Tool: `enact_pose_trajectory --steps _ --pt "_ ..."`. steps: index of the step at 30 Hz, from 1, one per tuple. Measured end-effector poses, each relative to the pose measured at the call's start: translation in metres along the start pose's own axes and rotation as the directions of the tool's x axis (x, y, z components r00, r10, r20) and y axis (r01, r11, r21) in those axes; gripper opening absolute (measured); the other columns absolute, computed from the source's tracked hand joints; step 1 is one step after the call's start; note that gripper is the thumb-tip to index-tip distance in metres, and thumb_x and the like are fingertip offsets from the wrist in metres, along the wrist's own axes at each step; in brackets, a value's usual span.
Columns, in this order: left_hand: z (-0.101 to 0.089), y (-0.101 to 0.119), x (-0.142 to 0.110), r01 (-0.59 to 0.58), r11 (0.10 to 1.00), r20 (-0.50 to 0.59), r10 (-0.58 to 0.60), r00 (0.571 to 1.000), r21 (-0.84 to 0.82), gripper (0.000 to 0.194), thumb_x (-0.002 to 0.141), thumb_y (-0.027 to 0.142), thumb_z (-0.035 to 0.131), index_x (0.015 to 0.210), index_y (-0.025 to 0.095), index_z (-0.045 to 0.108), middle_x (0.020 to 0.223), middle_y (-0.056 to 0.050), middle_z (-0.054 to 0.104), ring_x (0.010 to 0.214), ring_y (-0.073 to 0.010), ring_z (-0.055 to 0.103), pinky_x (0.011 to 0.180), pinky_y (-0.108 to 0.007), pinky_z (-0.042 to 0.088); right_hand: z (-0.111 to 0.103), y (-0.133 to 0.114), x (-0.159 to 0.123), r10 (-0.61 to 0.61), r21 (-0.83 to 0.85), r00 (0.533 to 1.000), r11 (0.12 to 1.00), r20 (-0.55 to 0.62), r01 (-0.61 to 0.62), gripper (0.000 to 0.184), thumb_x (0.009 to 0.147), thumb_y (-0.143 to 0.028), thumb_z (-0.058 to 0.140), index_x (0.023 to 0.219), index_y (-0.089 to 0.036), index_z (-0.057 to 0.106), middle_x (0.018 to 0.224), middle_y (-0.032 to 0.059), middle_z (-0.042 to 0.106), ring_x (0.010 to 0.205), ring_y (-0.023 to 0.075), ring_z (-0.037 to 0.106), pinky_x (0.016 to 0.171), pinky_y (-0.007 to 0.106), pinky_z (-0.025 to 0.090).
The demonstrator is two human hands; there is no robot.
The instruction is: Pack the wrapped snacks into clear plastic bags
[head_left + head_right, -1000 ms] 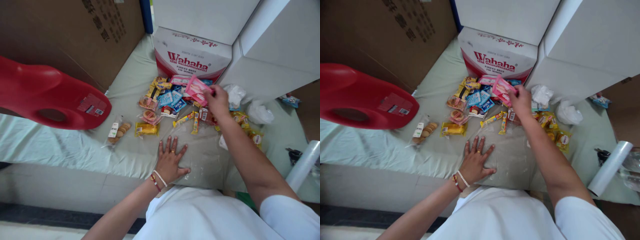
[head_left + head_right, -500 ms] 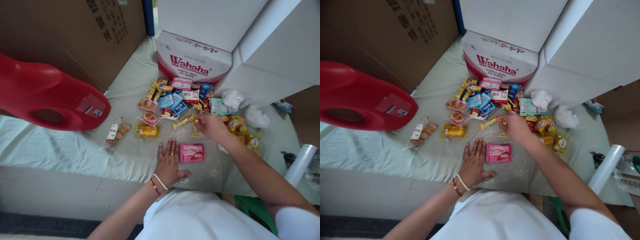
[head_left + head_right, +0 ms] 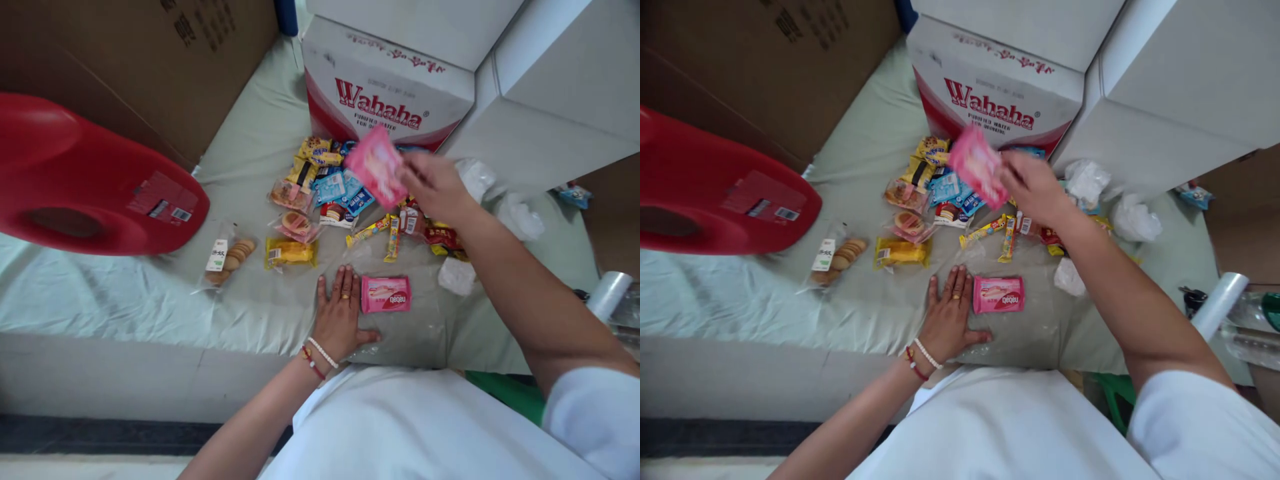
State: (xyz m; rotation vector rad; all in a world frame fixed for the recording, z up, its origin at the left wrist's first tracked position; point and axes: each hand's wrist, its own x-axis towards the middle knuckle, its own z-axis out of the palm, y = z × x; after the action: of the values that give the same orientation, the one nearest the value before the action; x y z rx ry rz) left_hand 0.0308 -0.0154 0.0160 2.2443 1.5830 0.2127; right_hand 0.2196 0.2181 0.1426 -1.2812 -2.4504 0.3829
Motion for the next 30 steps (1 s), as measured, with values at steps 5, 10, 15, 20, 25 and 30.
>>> enact_pose_trajectory --steps 5,10,15,20,25,30 --pt "-0.001 0.0 0.0 -0.006 1.0 0.007 0.006 1.0 0.001 0.122 0.068 0.081 0.068 0.159 0.01 0.03 0.167 -0.025 0.022 0.156 -0.0417 0.018 0.123 -0.07 0.005 0.024 -0.019 -0.12 -0.174 0.309 0.824 0.951 0.54 -0.002 0.038 0.106 -0.038 0.039 0.11 -0.018 0.071 0.098 0.0062 0.072 0.088 0.0192 0.066 0.082 0.032 0.054" --pt "0.003 0.002 -0.001 -0.002 0.999 -0.02 0.003 1.0 0.042 0.123 0.072 0.081 0.063 0.16 0.006 0.023 0.167 -0.026 0.02 0.157 -0.0402 0.017 0.124 -0.068 0.001 0.063 -0.04 -0.164 0.011 -0.085 0.94 0.996 0.342 0.019 0.051 0.094 -0.048 0.064 0.133 -0.016 0.064 0.134 0.0177 0.062 0.125 0.0349 0.052 0.106 0.053 0.044" --pt "0.0 -0.004 -0.002 -0.018 0.999 -0.001 0.018 1.0 0.051 0.125 0.071 0.078 0.067 0.16 0.005 0.02 0.167 -0.027 0.021 0.157 -0.0401 0.019 0.125 -0.066 0.005 0.072 -0.051 -0.177 0.018 -0.127 0.934 0.992 0.356 0.03 0.072 0.083 -0.034 0.078 0.146 -0.015 0.051 0.14 0.0183 0.058 0.134 0.0364 0.045 0.11 0.054 0.04" --pt "-0.001 -0.012 -0.005 -0.039 0.998 0.044 0.037 0.998 0.049 0.127 0.07 0.078 0.069 0.162 0.008 0.016 0.168 -0.024 0.019 0.157 -0.0389 0.017 0.126 -0.064 0.005 0.071 -0.045 -0.182 -0.04 -0.091 0.929 0.993 0.368 0.079 0.07 0.082 -0.028 0.077 0.145 -0.013 0.051 0.139 0.018 0.056 0.132 0.0353 0.044 0.114 0.054 0.034" --pt "0.003 -0.015 -0.011 -0.069 0.997 0.016 0.068 0.998 0.028 0.122 0.072 0.077 0.069 0.163 0.013 0.016 0.169 -0.024 0.017 0.156 -0.0415 0.019 0.124 -0.067 0.006 0.075 -0.039 -0.18 -0.08 -0.063 0.948 0.993 0.308 0.104 0.07 0.082 -0.03 0.076 0.145 -0.013 0.051 0.138 0.019 0.055 0.131 0.0361 0.042 0.114 0.055 0.033" --pt "0.002 -0.03 -0.019 -0.129 0.991 -0.089 0.124 0.988 -0.048 0.095 0.091 0.061 0.059 0.163 0.016 0.016 0.168 -0.023 0.021 0.156 -0.036 0.025 0.123 -0.063 0.019 0.074 -0.027 -0.18 -0.148 0.009 0.939 0.988 0.312 0.152 0.078 0.085 -0.039 0.076 0.154 -0.02 0.043 0.149 0.0187 0.048 0.142 0.0362 0.036 0.119 0.063 0.021"
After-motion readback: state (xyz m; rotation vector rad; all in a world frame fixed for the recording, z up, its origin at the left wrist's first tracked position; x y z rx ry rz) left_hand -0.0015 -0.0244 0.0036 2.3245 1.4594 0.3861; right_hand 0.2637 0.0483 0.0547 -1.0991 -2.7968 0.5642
